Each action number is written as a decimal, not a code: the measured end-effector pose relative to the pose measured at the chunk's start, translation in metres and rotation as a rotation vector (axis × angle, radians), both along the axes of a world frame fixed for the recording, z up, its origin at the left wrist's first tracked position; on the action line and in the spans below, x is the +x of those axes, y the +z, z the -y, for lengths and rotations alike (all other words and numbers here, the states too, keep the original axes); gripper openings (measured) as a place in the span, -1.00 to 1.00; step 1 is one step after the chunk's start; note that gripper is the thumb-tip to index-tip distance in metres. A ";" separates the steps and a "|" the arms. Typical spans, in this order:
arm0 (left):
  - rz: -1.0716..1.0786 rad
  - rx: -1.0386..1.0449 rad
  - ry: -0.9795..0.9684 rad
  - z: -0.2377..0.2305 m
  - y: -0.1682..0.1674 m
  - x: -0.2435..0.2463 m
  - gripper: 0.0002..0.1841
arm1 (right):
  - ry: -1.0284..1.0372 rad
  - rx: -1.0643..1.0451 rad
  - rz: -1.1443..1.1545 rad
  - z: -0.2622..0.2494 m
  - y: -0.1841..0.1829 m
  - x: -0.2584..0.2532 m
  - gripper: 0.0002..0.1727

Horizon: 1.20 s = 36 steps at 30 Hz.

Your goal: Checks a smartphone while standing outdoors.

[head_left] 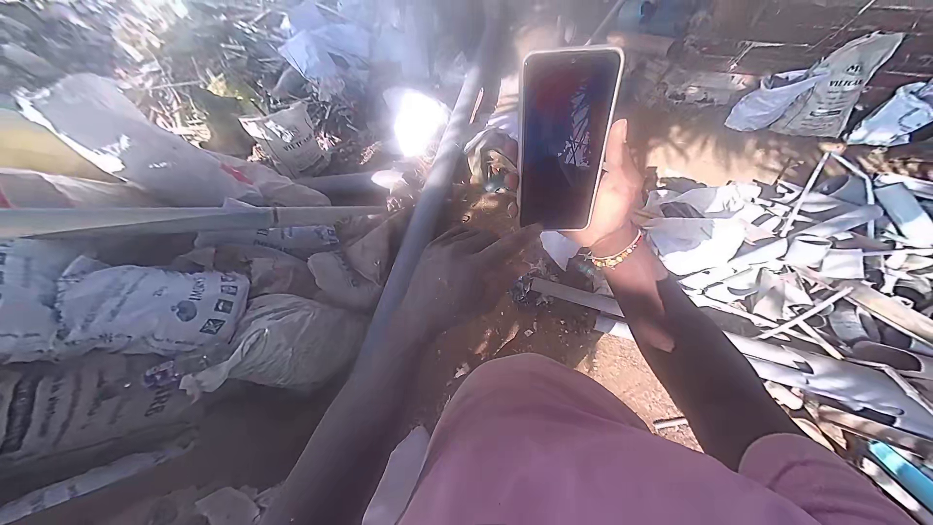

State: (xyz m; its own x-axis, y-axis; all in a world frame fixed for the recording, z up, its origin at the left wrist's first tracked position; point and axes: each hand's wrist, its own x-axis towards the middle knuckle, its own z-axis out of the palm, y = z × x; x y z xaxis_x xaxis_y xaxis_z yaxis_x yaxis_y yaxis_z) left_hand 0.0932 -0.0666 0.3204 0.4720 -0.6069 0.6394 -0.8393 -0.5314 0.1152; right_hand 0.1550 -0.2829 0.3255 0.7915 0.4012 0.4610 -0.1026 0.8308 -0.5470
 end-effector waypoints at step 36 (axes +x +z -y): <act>-0.166 -0.256 0.243 -0.119 -0.027 0.032 -0.42 | 0.104 -0.153 -0.086 -0.104 -0.044 0.025 -0.26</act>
State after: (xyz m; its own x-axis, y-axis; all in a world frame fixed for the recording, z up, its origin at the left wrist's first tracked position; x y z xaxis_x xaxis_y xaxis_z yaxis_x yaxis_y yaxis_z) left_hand 0.1252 0.0522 0.2931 0.6922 -0.2957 0.6583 -0.6513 -0.6490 0.3933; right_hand 0.1804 -0.1791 0.2814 0.7760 0.5432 0.3205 -0.2355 0.7210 -0.6517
